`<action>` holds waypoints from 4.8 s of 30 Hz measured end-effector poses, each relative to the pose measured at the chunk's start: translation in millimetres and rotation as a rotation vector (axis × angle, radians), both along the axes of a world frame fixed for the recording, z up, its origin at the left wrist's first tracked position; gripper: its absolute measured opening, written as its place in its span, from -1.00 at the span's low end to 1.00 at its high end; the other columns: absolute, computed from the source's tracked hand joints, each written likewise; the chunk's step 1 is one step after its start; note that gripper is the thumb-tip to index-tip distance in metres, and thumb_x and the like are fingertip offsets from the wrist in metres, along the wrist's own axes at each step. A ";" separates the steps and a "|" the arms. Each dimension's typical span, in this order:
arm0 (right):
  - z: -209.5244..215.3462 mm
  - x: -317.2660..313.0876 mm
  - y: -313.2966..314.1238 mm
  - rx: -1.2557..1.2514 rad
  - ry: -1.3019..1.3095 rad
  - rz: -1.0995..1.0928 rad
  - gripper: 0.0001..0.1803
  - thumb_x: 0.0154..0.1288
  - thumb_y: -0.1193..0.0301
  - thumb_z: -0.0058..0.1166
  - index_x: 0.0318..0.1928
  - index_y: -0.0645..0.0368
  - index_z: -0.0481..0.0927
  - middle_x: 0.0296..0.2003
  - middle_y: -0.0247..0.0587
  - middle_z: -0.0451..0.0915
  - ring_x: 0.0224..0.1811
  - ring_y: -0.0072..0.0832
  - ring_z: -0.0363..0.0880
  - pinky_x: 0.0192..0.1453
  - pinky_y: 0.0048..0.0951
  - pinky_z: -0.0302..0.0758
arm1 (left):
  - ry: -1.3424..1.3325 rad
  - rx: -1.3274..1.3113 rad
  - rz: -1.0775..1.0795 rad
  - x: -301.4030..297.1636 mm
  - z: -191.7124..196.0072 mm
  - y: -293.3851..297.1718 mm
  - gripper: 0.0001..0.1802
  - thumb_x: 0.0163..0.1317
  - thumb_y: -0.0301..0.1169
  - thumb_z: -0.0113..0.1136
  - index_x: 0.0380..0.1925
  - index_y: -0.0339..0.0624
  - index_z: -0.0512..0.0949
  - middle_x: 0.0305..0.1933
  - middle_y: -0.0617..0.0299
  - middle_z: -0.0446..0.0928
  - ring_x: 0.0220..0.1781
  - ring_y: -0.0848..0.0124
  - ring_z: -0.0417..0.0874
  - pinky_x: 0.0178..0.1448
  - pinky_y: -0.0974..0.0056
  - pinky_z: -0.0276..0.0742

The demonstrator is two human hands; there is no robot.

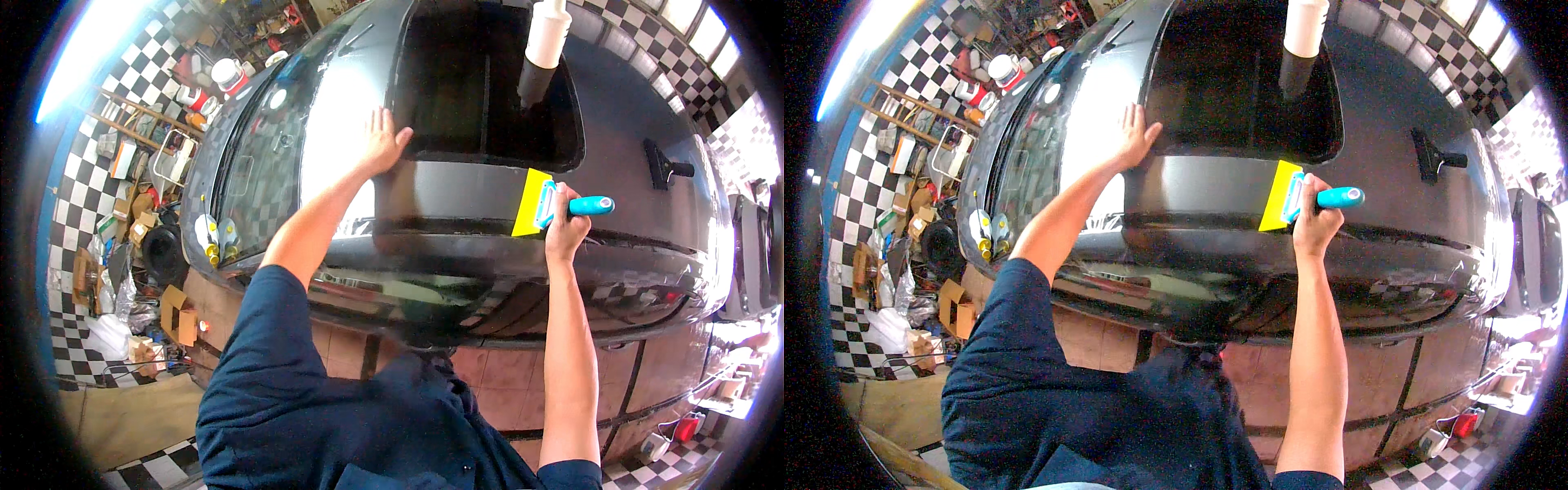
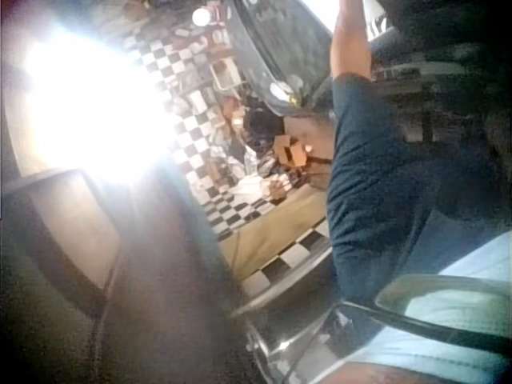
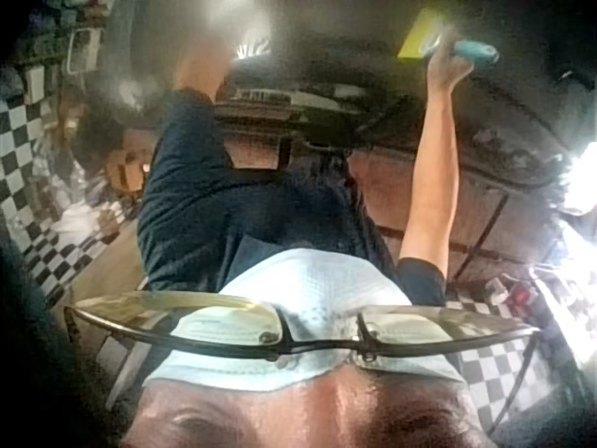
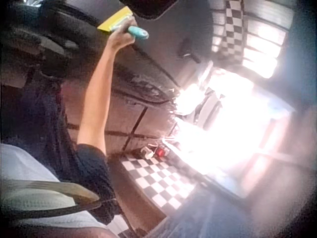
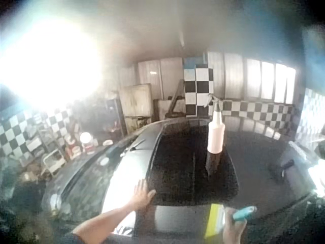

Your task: The person applies a transparent film to the rear window of a car. They smooth the film with a squeegee, spray liquid from a bottle, and use a small tool to lift and adjust the film edges along the window perimeter.

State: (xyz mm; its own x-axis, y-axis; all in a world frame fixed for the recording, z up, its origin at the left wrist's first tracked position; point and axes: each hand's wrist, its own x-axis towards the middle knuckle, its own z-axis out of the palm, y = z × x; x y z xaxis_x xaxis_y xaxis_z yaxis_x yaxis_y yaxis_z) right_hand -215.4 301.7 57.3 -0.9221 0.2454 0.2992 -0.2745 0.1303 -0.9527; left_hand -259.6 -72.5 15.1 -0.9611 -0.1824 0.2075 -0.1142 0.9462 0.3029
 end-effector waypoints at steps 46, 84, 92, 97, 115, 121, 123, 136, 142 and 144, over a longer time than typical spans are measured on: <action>74.0 -96.7 77.1 0.576 0.193 -0.145 -0.68 0.20 0.20 0.21 -0.17 0.16 0.63 -0.25 -0.25 0.66 -0.19 -0.54 0.59 -0.09 -0.48 0.46 | 0.259 -0.122 -0.229 122.8 49.7 182.9 -0.43 0.28 -0.15 0.00 0.17 -0.33 0.31 0.31 -0.09 0.24 0.38 0.02 0.19 0.45 -0.08 -0.10; 35.7 51.8 -124.8 0.990 0.499 0.617 -0.78 0.16 0.32 0.09 -0.22 0.13 0.65 -0.22 -0.17 0.64 -0.18 -0.25 0.60 -0.05 -0.38 0.48 | 0.073 0.387 -0.073 356.4 -24.5 157.9 -0.44 0.17 -0.29 0.18 0.14 -0.25 0.31 0.31 -0.12 0.16 0.34 -0.04 0.17 0.37 -0.12 0.06; 42.3 49.1 -217.7 0.894 0.488 0.752 -0.71 0.00 0.46 0.17 -0.18 0.12 0.64 -0.23 -0.09 0.64 -0.19 -0.13 0.60 -0.10 -0.27 0.50 | -0.139 0.430 0.342 457.7 -96.4 109.0 -0.55 0.19 -0.26 0.15 0.01 -0.32 0.43 0.20 -0.16 0.31 0.23 -0.06 0.30 0.29 -0.02 0.18; 12.4 112.2 -256.5 0.994 0.589 0.936 -0.83 0.14 0.33 0.17 -0.26 0.06 0.67 -0.27 -0.15 0.64 -0.23 -0.21 0.60 -0.12 -0.31 0.50 | -0.241 0.539 0.464 497.2 -117.3 106.4 -0.55 0.22 -0.21 0.12 -0.01 -0.32 0.46 0.20 -0.16 0.32 0.26 -0.01 0.29 0.32 0.02 0.17; 43.7 105.1 -316.2 0.803 0.137 1.140 -0.72 0.21 0.31 0.17 -0.11 0.17 0.64 -0.33 -0.15 0.67 -0.31 -0.64 0.53 -0.20 -0.50 0.48 | -0.390 0.871 0.672 604.6 -188.4 128.9 -0.58 0.20 -0.16 0.13 -0.12 -0.30 0.52 0.02 -0.08 0.45 0.09 0.02 0.45 0.17 0.08 0.37; 18.5 94.1 -296.0 1.033 0.565 1.006 -0.80 0.11 0.43 0.05 -0.25 0.08 0.67 -0.27 -0.14 0.66 -0.22 -0.18 0.62 -0.13 -0.31 0.51 | -0.392 0.862 0.672 620.1 -200.2 137.2 -0.56 0.20 -0.13 0.13 -0.15 -0.33 0.54 -0.04 -0.15 0.50 0.05 -0.03 0.48 0.15 0.08 0.39; 10.7 102.7 -286.8 1.074 0.606 1.038 -0.78 0.09 0.45 0.04 -0.23 0.06 0.67 -0.27 -0.16 0.66 -0.21 -0.21 0.61 -0.11 -0.30 0.51 | -0.440 0.937 0.680 624.8 -204.9 142.8 -0.53 0.21 -0.09 0.10 -0.16 -0.34 0.54 -0.06 -0.17 0.52 0.04 -0.03 0.50 0.14 0.08 0.39; 56.7 126.0 -223.2 0.983 0.471 1.124 -0.77 0.16 0.29 0.18 -0.19 0.09 0.65 -0.26 -0.08 0.65 -0.22 -0.19 0.62 -0.13 -0.30 0.52 | -0.674 1.237 0.644 622.9 -202.0 133.6 -0.32 0.27 0.17 -0.13 -0.12 -0.30 0.56 -0.11 -0.10 0.58 0.00 0.07 0.57 0.09 0.15 0.41; 35.5 193.4 -110.4 0.559 -0.035 1.118 -0.74 0.18 0.38 0.22 -0.11 0.15 0.63 -0.16 -0.15 0.65 -0.14 -0.43 0.61 -0.03 -0.44 0.51 | -0.662 1.133 0.559 581.6 -173.1 108.4 -0.37 0.25 0.12 -0.03 -0.11 -0.30 0.55 -0.14 -0.03 0.61 -0.02 0.18 0.61 0.07 0.19 0.44; 16.0 218.7 -66.1 0.491 -0.391 1.020 -0.71 0.20 0.35 0.21 -0.11 0.22 0.62 -0.15 -0.17 0.64 -0.11 -0.50 0.57 0.00 -0.46 0.50 | -0.578 1.049 0.474 562.6 -157.0 100.4 -0.45 0.26 0.03 0.03 -0.10 -0.30 0.54 -0.11 -0.06 0.59 -0.05 0.13 0.62 0.02 0.21 0.48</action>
